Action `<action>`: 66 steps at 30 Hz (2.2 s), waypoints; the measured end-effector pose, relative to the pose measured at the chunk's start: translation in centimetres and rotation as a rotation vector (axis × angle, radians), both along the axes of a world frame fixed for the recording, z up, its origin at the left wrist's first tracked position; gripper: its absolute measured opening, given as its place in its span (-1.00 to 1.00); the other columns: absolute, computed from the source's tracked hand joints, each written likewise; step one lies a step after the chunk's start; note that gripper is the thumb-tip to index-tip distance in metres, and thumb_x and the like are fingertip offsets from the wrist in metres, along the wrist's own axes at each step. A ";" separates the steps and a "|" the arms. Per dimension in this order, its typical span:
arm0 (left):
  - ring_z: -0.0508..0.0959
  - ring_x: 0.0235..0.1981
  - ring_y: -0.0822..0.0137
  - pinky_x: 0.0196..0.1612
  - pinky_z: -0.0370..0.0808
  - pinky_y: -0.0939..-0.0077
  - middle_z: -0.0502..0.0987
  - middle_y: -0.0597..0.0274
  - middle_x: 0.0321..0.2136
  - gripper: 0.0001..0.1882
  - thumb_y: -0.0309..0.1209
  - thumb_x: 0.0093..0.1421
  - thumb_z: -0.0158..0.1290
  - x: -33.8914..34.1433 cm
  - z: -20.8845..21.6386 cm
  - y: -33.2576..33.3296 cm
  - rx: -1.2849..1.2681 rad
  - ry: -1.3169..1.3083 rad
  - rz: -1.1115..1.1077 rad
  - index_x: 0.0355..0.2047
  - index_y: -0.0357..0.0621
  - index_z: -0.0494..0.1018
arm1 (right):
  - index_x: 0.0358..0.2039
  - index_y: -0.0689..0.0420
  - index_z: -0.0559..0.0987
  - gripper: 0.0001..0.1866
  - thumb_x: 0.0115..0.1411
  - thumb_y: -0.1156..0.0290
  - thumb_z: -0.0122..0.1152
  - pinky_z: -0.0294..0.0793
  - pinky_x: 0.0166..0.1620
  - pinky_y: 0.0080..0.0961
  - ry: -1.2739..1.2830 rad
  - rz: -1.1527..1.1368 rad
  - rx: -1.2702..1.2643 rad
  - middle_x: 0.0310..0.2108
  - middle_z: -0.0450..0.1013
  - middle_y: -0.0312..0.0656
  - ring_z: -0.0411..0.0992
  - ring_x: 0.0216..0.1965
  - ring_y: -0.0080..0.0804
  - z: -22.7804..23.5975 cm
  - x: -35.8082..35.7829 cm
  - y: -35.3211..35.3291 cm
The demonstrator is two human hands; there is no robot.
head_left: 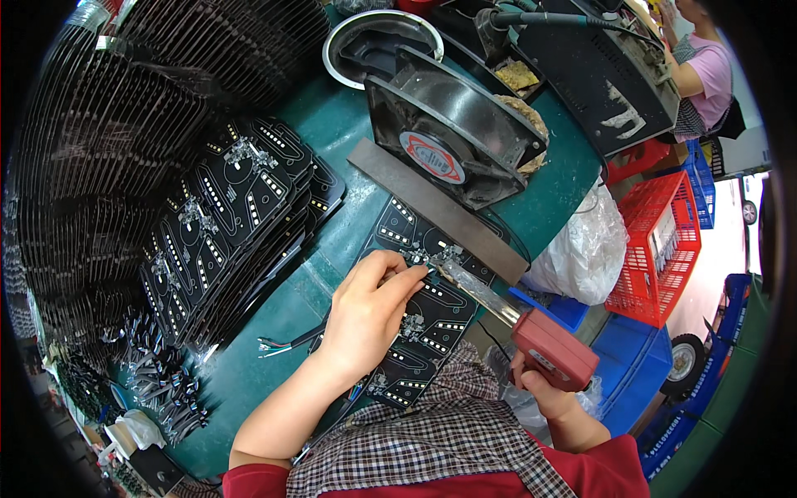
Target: The person solders electrical wires onto an LED lighting circuit board using a soldering gun.
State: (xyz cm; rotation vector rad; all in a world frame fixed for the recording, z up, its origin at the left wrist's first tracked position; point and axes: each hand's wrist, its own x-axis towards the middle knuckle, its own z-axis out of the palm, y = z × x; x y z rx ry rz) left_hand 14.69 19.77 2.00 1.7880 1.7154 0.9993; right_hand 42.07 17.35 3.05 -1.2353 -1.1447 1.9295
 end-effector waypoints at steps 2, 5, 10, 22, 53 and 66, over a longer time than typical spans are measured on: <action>0.48 -0.37 0.24 -0.34 0.44 0.46 0.42 0.20 -0.40 -0.76 -0.59 -0.04 0.15 -0.2 0.0 0.1 -0.003 0.000 -0.008 -0.30 -0.17 0.53 | 0.13 0.36 0.22 -0.29 -0.02 0.53 0.30 0.44 -0.23 -0.60 -0.036 0.009 -0.014 -0.27 0.44 -0.17 0.42 -0.29 -0.54 0.2 0.0 0.0; 0.48 -0.36 0.21 -0.33 0.44 0.45 0.42 0.18 -0.39 -0.76 -0.59 -0.04 0.14 -0.5 0.1 0.4 0.010 0.021 -0.042 -0.30 -0.16 0.52 | 0.12 0.33 0.24 -0.31 0.00 0.46 0.32 0.41 -0.25 -0.62 -0.042 0.006 0.048 -0.26 0.44 -0.18 0.40 -0.31 -0.57 0.0 0.2 -0.3; 0.46 -0.41 0.17 -0.37 0.43 0.37 0.41 0.15 -0.39 -0.75 -0.60 -0.08 0.13 0.4 0.2 0.5 0.160 0.380 -0.076 -0.32 -0.25 0.46 | -0.02 0.25 0.32 -0.39 0.06 0.13 0.29 0.28 -0.58 -0.65 -0.054 -0.014 0.146 -0.30 0.40 -0.15 0.29 -0.63 -0.57 1.0 -1.2 0.4; 0.43 -0.38 0.05 -0.30 0.39 0.30 0.41 0.07 -0.43 -0.88 -0.62 0.00 0.07 1.1 -0.8 1.7 0.157 0.260 -0.027 -0.42 -0.26 0.37 | -0.02 0.26 0.37 -0.57 0.14 0.37 0.20 0.35 -0.44 -0.65 0.040 -0.154 0.260 -0.24 0.43 -0.18 0.35 -0.49 -0.62 1.2 0.2 -1.5; 0.40 -0.33 0.06 -0.26 0.36 0.20 0.35 0.05 -0.41 -0.87 -0.60 -0.04 -0.01 2.1 0.7 2.6 0.085 0.729 -0.115 -0.42 -0.28 0.31 | -0.17 0.27 0.44 -0.72 0.13 0.40 0.12 0.27 -0.46 -0.68 0.070 -0.294 0.271 -0.60 0.31 -0.35 0.26 -0.58 -0.66 2.0 2.0 -4.4; 0.35 -0.37 0.16 -0.27 0.31 0.39 0.30 0.10 -0.47 -0.94 -0.58 0.08 -0.01 0.1 -0.1 3.4 -0.019 0.145 -0.161 -0.44 -0.29 0.33 | -0.09 0.19 0.42 -0.70 0.15 0.44 0.14 0.35 -0.46 -0.70 0.108 -0.351 0.238 -0.25 0.42 -0.25 0.32 -0.51 -0.67 2.1 2.0 -5.0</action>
